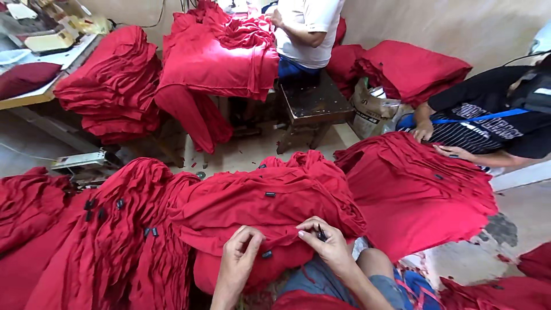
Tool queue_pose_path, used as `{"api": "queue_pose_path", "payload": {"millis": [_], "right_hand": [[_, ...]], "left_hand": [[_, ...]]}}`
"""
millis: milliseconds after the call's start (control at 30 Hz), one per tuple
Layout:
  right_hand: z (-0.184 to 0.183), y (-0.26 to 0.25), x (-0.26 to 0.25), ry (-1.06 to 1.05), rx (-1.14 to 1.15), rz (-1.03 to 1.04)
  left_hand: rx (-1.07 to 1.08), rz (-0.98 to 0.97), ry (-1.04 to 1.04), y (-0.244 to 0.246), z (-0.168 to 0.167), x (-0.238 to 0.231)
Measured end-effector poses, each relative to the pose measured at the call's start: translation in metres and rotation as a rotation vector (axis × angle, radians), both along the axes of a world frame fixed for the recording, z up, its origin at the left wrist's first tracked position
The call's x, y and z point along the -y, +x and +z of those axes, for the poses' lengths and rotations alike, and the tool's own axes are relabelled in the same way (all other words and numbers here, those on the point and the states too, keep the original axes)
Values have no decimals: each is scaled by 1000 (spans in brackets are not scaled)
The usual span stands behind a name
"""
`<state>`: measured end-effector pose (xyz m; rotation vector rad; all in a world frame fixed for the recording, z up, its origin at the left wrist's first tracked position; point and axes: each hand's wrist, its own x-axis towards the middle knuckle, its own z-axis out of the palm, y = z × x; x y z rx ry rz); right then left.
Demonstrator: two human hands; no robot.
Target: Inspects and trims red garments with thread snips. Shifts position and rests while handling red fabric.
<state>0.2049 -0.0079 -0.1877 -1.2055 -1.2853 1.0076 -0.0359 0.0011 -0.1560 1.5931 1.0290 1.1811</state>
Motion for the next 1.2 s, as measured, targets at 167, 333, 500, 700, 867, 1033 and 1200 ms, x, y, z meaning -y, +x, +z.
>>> {"api": "queue_pose_path", "payload": {"millis": [167, 333, 500, 700, 867, 1033, 1200], "right_hand": [[3, -3, 1, 55, 33, -55], [4, -4, 0, 92, 115, -59], [6, -6, -4, 194, 120, -115], [11, 8, -5, 98, 10, -207], [8, 8, -1, 93, 35, -210], [9, 8, -3, 97, 33, -220], [16, 7, 1, 3, 202, -124]], "left_hand": [[-307, 40, 75, 43, -2, -5], [-169, -47, -60, 59, -8, -6], [-100, -96, -123, 55, -13, -5], [73, -83, -250, 53, -17, -6], [98, -77, -290, 55, -17, -6], [154, -85, -330, 55, -18, -7], [160, -72, -358, 61, -18, -4]]}}
